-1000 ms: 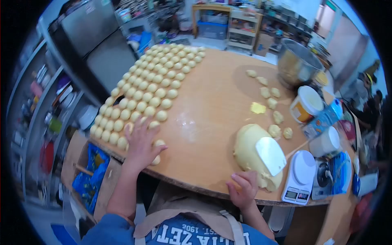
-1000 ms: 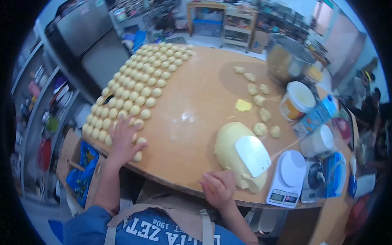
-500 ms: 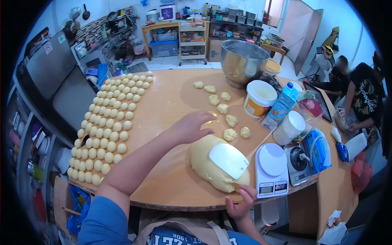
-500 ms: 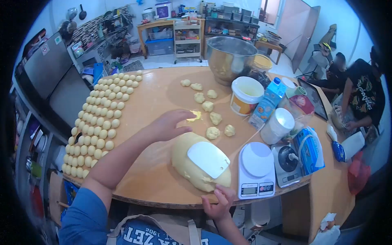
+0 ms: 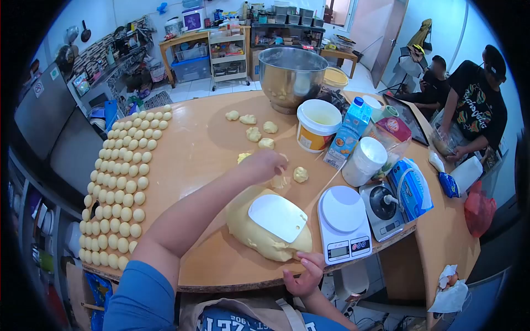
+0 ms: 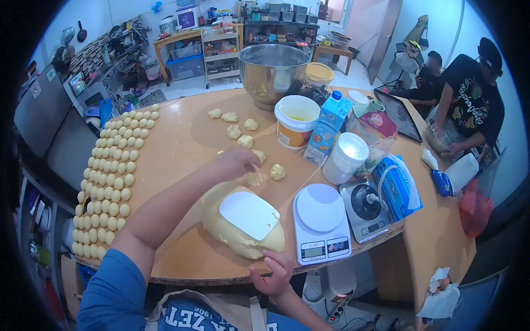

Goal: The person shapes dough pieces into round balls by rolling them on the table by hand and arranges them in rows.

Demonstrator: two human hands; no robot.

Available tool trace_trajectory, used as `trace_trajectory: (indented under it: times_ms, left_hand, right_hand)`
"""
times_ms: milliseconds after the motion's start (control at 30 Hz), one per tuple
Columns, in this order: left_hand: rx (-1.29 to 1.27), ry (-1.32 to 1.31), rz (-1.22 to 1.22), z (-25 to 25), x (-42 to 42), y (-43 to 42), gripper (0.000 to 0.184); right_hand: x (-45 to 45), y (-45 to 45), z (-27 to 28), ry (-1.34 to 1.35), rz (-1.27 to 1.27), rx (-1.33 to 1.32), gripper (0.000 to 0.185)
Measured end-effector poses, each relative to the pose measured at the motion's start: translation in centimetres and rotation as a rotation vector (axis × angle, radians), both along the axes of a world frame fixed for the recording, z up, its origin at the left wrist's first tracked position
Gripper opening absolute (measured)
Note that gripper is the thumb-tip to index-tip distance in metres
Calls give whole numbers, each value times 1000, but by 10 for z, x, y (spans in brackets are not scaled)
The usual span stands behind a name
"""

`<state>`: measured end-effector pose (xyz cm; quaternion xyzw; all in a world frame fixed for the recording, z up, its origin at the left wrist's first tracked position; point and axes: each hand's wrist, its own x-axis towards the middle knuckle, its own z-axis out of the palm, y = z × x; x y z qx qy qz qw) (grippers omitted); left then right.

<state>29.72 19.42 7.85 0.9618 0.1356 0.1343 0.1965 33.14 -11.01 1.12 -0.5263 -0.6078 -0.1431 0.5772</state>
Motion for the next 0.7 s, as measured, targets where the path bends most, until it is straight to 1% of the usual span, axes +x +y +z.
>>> trace_trajectory:
  times_ms: [100,167,200,300,400,467,533,600,700]
  left_hand:
    - [22,-220,-37,8,-11,1,16]
    - [68,-300,-27,24,-20,-5,15]
    - [93,-342,-22,35,-24,-9,15]
    - [8,-463,113,79,-45,-21,17]
    - [107,-480,166,114,-87,-30,20]
    - [53,-438,239,128,-121,-43,18]
    - [-42,-239,329,122,-157,-44,21]
    - [-180,181,472,119,-184,-55,27]
    - [168,303,481,62,-215,-67,34]
  right_hand:
    - [0,1,2,-10,13,-75,51]
    - [-2,1,2,-6,14,-98,50]
    - [-2,2,2,-7,14,-108,49]
    - [-2,3,6,-30,7,-136,48]
    - [-3,4,5,-6,22,-153,48]
    - [-3,5,2,5,23,-174,45]
    - [-4,4,2,6,21,-199,43]
    - [-5,5,8,-5,16,-226,40]
    - [1,8,20,91,52,-265,31]
